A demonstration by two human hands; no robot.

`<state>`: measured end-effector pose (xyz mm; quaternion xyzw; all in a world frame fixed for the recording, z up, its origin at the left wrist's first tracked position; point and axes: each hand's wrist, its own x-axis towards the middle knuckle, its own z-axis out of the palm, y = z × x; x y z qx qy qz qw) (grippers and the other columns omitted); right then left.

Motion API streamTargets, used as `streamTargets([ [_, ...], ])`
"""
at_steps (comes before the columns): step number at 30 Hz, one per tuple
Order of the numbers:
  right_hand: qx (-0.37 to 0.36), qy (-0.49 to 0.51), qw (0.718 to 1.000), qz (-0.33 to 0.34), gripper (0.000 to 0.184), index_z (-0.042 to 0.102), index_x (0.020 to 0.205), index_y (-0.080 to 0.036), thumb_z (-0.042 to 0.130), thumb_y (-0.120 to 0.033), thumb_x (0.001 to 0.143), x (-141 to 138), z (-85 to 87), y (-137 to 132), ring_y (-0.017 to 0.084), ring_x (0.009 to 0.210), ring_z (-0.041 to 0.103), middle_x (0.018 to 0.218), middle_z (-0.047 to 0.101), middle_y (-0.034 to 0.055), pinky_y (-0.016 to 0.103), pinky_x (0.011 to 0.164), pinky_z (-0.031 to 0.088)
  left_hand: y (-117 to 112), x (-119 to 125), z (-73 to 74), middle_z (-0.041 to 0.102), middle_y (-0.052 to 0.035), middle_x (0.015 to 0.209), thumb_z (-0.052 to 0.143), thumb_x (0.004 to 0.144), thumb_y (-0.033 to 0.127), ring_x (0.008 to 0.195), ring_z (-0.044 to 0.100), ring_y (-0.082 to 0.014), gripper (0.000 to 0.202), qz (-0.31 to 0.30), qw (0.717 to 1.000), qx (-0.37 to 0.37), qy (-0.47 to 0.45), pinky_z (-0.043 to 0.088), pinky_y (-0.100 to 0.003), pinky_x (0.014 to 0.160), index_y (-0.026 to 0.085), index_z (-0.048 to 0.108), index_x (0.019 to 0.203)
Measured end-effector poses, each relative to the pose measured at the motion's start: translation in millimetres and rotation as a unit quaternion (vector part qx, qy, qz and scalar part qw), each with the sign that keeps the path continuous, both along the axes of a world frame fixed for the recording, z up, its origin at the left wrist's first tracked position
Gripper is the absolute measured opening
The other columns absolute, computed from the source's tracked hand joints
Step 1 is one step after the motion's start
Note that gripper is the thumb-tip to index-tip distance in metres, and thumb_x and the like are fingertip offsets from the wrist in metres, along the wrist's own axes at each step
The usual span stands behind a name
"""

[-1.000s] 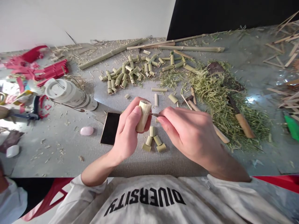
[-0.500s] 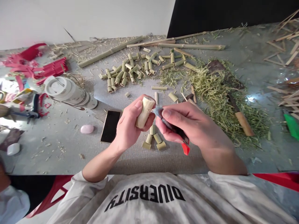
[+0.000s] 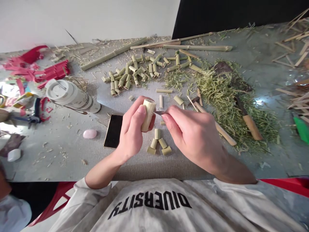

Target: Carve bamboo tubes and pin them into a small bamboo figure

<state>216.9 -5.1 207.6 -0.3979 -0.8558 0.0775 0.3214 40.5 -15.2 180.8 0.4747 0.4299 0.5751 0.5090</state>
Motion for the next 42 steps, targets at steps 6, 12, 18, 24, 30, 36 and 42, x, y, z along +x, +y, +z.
streamTargets([
  [6, -0.29, 0.158, 0.933, 0.145, 0.042, 0.055, 0.081, -0.02, 0.048, -0.036, 0.119, 3, -3.1, 12, 0.008, 0.051, 0.044, 0.06, 0.052, -0.0052, 0.026, 0.053, 0.03, -3, -2, -2.1, 0.051, 0.0017, 0.064, 0.054, 0.111, 0.057, 0.055, 0.041, -0.0147, 0.04, 0.075, 0.984, 0.082, 0.137, 0.028, -0.034, 0.055, 0.024, 0.068, 0.093],
  [12, -0.593, 0.349, 0.647, 0.329, 0.044, 0.058, 0.083, -0.018, 0.052, -0.044, 0.118, 3, -9.0, 31, 0.006, 0.042, 0.036, 0.055, 0.048, -0.0091, 0.022, 0.045, 0.031, 4, -3, 4.4, 0.048, 0.0023, 0.06, 0.059, 0.106, 0.057, 0.049, 0.036, -0.013, 0.039, -0.018, 1.0, -0.007, -0.017, 0.027, -0.029, 0.046, 0.023, 0.067, 0.089],
  [18, -0.398, 0.286, 0.848, 0.2, 0.043, 0.061, 0.083, -0.018, 0.062, -0.047, 0.115, 4, -5.4, 23, 0.006, 0.052, 0.046, 0.062, 0.054, -0.0067, 0.023, 0.052, 0.033, 11, -7, 2.7, 0.034, 0.0067, 0.055, 0.061, 0.103, 0.059, 0.044, 0.023, -0.0095, 0.041, -0.059, 0.994, -0.031, -0.089, 0.018, -0.027, 0.045, 0.021, 0.064, 0.088],
  [24, -0.226, 0.153, 0.955, 0.113, 0.052, 0.052, 0.076, -0.021, 0.047, -0.048, 0.12, 1, -3.6, 16, 0.007, 0.051, 0.037, 0.059, 0.049, -0.0068, 0.028, 0.056, 0.027, 7, -7, 4.8, 0.041, 0.0052, 0.058, 0.067, 0.102, 0.059, 0.047, 0.029, -0.0104, 0.038, -0.03, 0.997, -0.031, -0.059, 0.023, -0.028, 0.046, 0.022, 0.065, 0.091],
  [30, -0.104, 0.071, 0.991, 0.047, 0.041, 0.054, 0.081, -0.021, 0.048, -0.034, 0.12, -2, -6.2, 10, 0.009, 0.052, 0.041, 0.06, 0.05, -0.0058, 0.029, 0.056, 0.028, 6, -7, 1.7, 0.048, 0.0022, 0.063, 0.063, 0.106, 0.058, 0.054, 0.039, -0.0134, 0.041, 0.008, 0.999, 0.018, 0.028, 0.031, -0.03, 0.052, 0.023, 0.064, 0.085],
  [36, 0.059, -0.075, 0.995, 0.008, 0.025, 0.063, 0.095, -0.017, 0.049, -0.018, 0.116, -3, -15.3, 13, 0.014, 0.067, 0.056, 0.076, 0.065, 0.0015, 0.033, 0.058, 0.026, 11, -19, 0.0, 0.051, 0.0011, 0.065, 0.059, 0.111, 0.055, 0.057, 0.039, -0.0148, 0.045, 0.009, 0.988, 0.038, 0.153, 0.029, -0.032, 0.057, 0.023, 0.059, 0.079],
  [42, -0.276, 0.185, 0.936, 0.118, 0.042, 0.056, 0.081, -0.019, 0.05, -0.039, 0.118, -12, -32.8, 32, 0.008, 0.051, 0.045, 0.062, 0.055, -0.0041, 0.026, 0.053, 0.031, 26, -32, -10.9, 0.049, 0.0018, 0.067, 0.06, 0.111, 0.055, 0.059, 0.04, -0.0139, 0.04, 0.003, 0.971, 0.095, 0.218, 0.03, -0.029, 0.06, 0.023, 0.066, 0.088],
])
